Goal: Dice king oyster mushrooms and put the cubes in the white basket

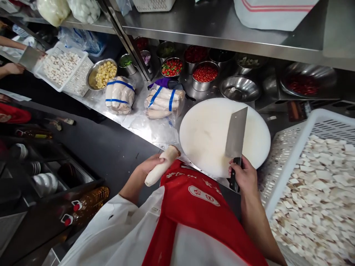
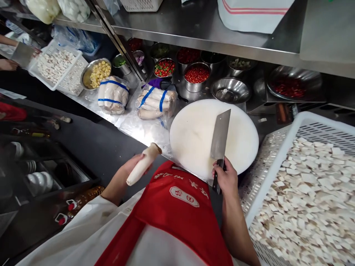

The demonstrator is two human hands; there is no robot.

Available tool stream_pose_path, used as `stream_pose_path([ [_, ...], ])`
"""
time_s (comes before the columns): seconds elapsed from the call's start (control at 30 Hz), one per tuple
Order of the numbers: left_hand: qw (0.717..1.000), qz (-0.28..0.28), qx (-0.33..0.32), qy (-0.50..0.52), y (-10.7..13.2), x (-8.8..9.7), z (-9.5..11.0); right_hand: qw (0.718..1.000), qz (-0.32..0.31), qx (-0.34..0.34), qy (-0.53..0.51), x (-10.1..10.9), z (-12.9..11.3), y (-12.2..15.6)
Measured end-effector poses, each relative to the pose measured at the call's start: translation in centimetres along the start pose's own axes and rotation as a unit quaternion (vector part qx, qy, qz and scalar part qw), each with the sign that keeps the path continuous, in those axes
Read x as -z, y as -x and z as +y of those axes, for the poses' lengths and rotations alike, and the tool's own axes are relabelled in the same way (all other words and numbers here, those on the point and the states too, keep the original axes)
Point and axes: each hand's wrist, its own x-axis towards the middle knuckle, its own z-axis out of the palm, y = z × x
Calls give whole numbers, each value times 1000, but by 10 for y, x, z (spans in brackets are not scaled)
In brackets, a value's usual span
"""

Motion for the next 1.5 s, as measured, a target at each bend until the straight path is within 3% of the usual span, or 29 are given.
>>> stream_pose_path([
  [0.1,975,-211,-58,-31,-12,-38,21,998,41,26,42,15,-3,-2],
  [0.13,963,-248,-94,-46,-25,-55,31,997,49,33,53,19,-4,0],
  [0.17,961,-239,-129,-60,-40,-73,42,996,52,37,59,22,-5,2],
  [0.23,971,-147,-169,-88,-74,-114,61,997,35,34,67,26,-5,9],
  [0.33,974,-68,-168,-139,-115,-168,78,997,-19,18,77,24,-4,19],
  [0.43,948,-37,-180,-259,-135,-192,82,996,-57,24,70,13,-5,22],
  [0.53,903,15,-248,-351,-145,-186,75,991,-90,52,85,3,-9,17],
  [0.67,850,-3,-381,-365,-157,-167,63,977,-120,91,151,-3,-15,10],
  [0.73,795,-43,-456,-398,-165,-160,63,975,-120,89,165,-2,-17,9],
  [0.8,727,-122,-513,-440,-172,-153,68,977,-122,63,165,0,-18,9],
  [0.9,654,-238,-529,-486,-181,-137,77,979,-101,1,177,5,-17,13],
  [1.03,636,-238,-529,-509,-188,-113,78,976,-90,-104,168,9,-16,24],
  [1.1,631,-226,-551,-497,-191,-108,74,976,-95,-120,155,8,-17,29],
  [1.33,581,-206,-675,-406,-212,-128,69,964,-86,-32,249,-4,-26,39],
  [1.5,566,-210,-685,-407,-223,-135,69,951,-134,14,277,-11,-42,55],
])
